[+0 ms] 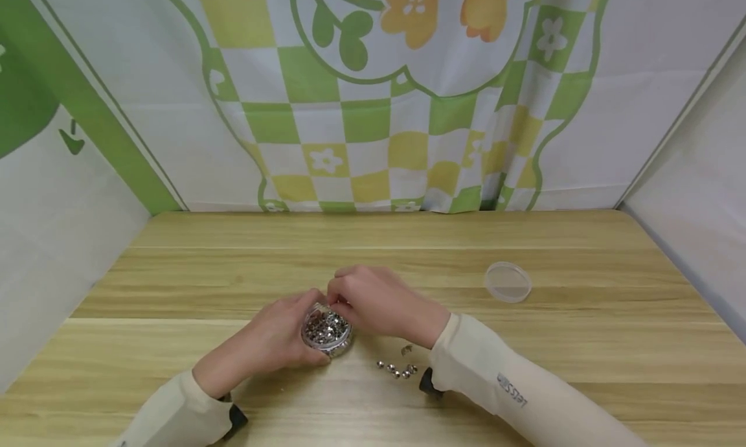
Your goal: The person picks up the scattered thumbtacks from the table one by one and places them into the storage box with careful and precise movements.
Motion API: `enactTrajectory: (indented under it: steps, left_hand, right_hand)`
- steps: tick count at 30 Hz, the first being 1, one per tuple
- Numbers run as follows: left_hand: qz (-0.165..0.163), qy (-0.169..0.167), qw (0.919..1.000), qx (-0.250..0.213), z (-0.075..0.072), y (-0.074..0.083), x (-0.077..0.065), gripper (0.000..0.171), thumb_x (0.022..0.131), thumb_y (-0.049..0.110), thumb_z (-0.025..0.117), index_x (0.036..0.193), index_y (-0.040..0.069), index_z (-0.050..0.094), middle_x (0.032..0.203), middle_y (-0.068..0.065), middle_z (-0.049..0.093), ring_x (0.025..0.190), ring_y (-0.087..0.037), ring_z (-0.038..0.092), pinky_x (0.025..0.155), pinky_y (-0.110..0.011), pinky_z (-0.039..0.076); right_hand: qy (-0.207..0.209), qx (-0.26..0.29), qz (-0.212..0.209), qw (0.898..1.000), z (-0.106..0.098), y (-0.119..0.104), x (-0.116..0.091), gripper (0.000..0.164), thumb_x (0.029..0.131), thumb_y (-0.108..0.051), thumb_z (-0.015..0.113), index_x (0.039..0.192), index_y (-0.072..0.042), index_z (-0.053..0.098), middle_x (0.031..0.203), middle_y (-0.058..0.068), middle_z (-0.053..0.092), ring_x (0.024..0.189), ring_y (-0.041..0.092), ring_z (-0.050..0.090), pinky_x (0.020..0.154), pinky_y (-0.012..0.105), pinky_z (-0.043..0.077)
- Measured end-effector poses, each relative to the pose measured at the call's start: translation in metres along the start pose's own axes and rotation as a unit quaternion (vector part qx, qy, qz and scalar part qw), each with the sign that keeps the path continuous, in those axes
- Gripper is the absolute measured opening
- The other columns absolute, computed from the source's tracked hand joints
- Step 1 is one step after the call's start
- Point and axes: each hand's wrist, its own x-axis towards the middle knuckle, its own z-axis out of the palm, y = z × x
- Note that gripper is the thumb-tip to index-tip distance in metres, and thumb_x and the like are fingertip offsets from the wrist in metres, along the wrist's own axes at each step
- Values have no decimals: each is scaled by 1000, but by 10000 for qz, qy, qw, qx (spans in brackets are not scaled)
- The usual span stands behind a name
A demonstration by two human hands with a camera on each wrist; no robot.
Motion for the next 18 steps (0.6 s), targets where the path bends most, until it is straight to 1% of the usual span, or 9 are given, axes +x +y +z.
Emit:
enactTrajectory:
  steps: [3, 5, 10, 14, 18]
  left_hand:
    - [-3, 2, 10000, -23, 1, 1, 1, 73, 56, 30, 89, 116, 8, 54, 107, -16, 68, 92, -35, 63, 79, -53, 57]
    - [-28, -2, 10000, -13, 1, 1, 1, 73, 55, 30, 89, 115, 9, 54, 107, -16, 68, 91, -36, 63, 80, -53, 57]
    - [-71, -22, 10000, 3, 0, 3, 1, 71, 55, 29, 90, 114, 9, 54, 107, -18, 68, 91, -37, 63, 81, -54, 58]
    - [-87, -21, 10000, -42, -1, 3, 1, 71, 55, 27, 90, 113, 8, 55, 108, -19, 68, 92, -38, 63, 81, -55, 58]
    - [-142, 0, 9999, -85, -1, 3, 0, 70, 55, 25, 89, 114, 8, 55, 108, -19, 68, 93, -38, 63, 82, -56, 57]
  right_hand:
    - [5, -4, 12, 10000, 1, 2, 1, 7, 84, -11, 72, 90, -13, 75, 83, -5, 70, 71, 6, 60, 61, 27, 59]
    - [53, 5, 4, 10000, 1, 3, -2, 7, 83, -11, 72, 89, -11, 75, 83, -3, 70, 70, 7, 61, 60, 27, 58]
    - [94, -2, 51, 9999, -6, 3, -20, 4, 82, -8, 72, 84, -11, 75, 79, -2, 70, 69, 11, 62, 58, 27, 59]
    - [-152, -39, 94, 9998, -10, 1, -39, 5, 82, -9, 73, 81, -13, 73, 77, -5, 67, 68, 10, 62, 57, 27, 58]
    - [-592, -72, -8, 9982, -9, 0, -53, 5, 81, -11, 72, 79, -16, 72, 74, -8, 63, 66, 6, 57, 56, 26, 56]
